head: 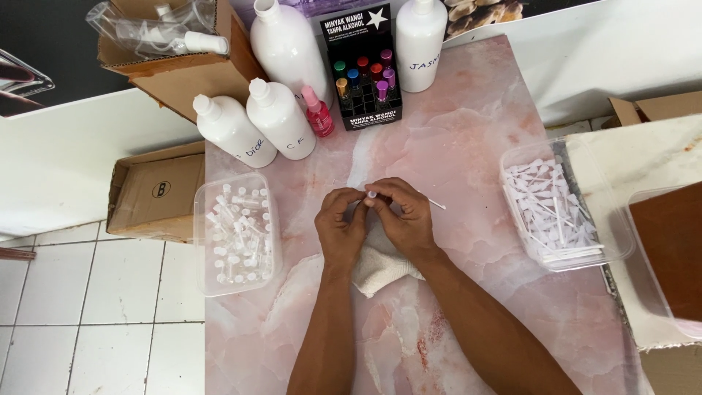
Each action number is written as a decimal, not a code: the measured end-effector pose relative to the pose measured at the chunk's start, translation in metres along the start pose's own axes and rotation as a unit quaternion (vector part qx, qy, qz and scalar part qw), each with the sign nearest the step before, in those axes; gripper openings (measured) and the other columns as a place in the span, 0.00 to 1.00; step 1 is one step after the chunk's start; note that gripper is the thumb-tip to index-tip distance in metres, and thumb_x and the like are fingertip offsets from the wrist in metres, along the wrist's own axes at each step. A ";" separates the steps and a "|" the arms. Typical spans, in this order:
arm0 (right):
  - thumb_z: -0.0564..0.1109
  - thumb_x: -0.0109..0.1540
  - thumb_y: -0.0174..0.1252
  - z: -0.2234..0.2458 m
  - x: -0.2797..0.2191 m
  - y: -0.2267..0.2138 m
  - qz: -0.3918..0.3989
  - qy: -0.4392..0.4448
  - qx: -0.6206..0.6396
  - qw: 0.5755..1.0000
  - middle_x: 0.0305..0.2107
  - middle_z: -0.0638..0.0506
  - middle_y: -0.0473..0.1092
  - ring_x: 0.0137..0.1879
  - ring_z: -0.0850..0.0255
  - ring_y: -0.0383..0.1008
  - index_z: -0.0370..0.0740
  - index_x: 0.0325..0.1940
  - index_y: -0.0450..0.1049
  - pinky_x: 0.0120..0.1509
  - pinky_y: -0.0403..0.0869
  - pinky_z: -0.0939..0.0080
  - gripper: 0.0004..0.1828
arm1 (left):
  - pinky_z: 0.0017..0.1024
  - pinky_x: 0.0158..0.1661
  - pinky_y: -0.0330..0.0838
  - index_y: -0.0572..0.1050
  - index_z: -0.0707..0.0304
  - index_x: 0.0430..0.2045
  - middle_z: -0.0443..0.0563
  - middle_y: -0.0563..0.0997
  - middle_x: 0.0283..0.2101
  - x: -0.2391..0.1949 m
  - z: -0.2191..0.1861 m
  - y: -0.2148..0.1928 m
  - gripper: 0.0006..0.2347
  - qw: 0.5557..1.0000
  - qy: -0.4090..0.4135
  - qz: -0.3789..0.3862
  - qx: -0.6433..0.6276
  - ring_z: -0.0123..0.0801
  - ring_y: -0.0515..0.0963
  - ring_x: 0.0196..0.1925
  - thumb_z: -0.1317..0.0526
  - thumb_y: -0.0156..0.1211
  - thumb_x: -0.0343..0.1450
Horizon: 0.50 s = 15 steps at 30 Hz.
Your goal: Assembling small perfume tester vials by attaching spray caps and wrapping them in protective white cloth.
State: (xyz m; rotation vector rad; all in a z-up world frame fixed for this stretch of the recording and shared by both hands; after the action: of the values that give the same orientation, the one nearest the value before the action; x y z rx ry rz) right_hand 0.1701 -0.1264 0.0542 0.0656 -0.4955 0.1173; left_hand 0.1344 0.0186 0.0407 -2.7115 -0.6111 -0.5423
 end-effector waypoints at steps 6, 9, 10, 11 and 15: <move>0.34 0.66 0.61 -0.022 -0.006 -0.011 -0.036 0.096 0.072 0.992 0.36 0.47 0.78 0.42 0.66 0.72 0.30 0.54 0.78 0.49 0.73 0.65 0.12 | 0.39 0.49 0.74 0.82 0.65 0.37 0.56 0.82 0.36 0.001 -0.021 -0.019 0.07 0.995 -0.062 -0.005 -0.073 0.39 0.81 0.44 0.72 0.55 0.74; 0.34 0.64 0.64 -0.027 -0.006 -0.014 -0.048 0.104 0.088 0.990 0.35 0.47 0.77 0.42 0.66 0.73 0.32 0.59 0.73 0.50 0.73 0.66 0.18 | 0.33 0.47 0.75 0.82 0.67 0.39 0.55 0.82 0.37 -0.003 -0.012 -0.037 0.07 0.991 -0.082 -0.029 -0.106 0.33 0.78 0.42 0.70 0.55 0.75; 0.34 0.64 0.64 -0.028 -0.009 -0.011 -0.044 0.105 0.089 0.990 0.35 0.47 0.77 0.42 0.66 0.73 0.32 0.59 0.73 0.50 0.73 0.66 0.18 | 0.33 0.47 0.75 0.82 0.67 0.39 0.55 0.82 0.37 -0.005 -0.008 -0.039 0.07 0.990 -0.083 -0.033 -0.105 0.33 0.78 0.42 0.70 0.55 0.75; 0.34 0.63 0.65 -0.027 -0.011 -0.009 -0.038 0.101 0.059 0.992 0.34 0.47 0.78 0.40 0.66 0.73 0.33 0.54 0.75 0.48 0.73 0.65 0.16 | 0.32 0.47 0.75 0.82 0.66 0.40 0.55 0.82 0.39 -0.007 -0.004 -0.041 0.06 0.989 -0.087 -0.036 -0.115 0.32 0.78 0.42 0.69 0.57 0.75; 0.37 0.61 0.68 -0.008 -0.012 0.007 0.011 0.028 -0.048 0.998 0.30 0.50 0.79 0.36 0.67 0.75 0.40 0.46 0.81 0.44 0.75 0.65 0.10 | 0.31 0.45 0.77 0.82 0.67 0.41 0.55 0.82 0.40 -0.007 -0.012 -0.037 0.09 0.989 -0.060 -0.032 -0.135 0.34 0.80 0.42 0.70 0.70 0.68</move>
State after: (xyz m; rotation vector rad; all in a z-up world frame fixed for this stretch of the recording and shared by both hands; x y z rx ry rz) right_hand 0.1621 -0.1198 0.0416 -0.0361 -0.4453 0.1163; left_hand 0.1078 0.0432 0.0557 -3.0058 -0.7025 -0.5130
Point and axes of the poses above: each hand's wrist, its own x-axis towards the middle knuckle, its own y-axis out of the palm, z = x × y, the point moved 9 cm from there along x, towards the middle knuckle
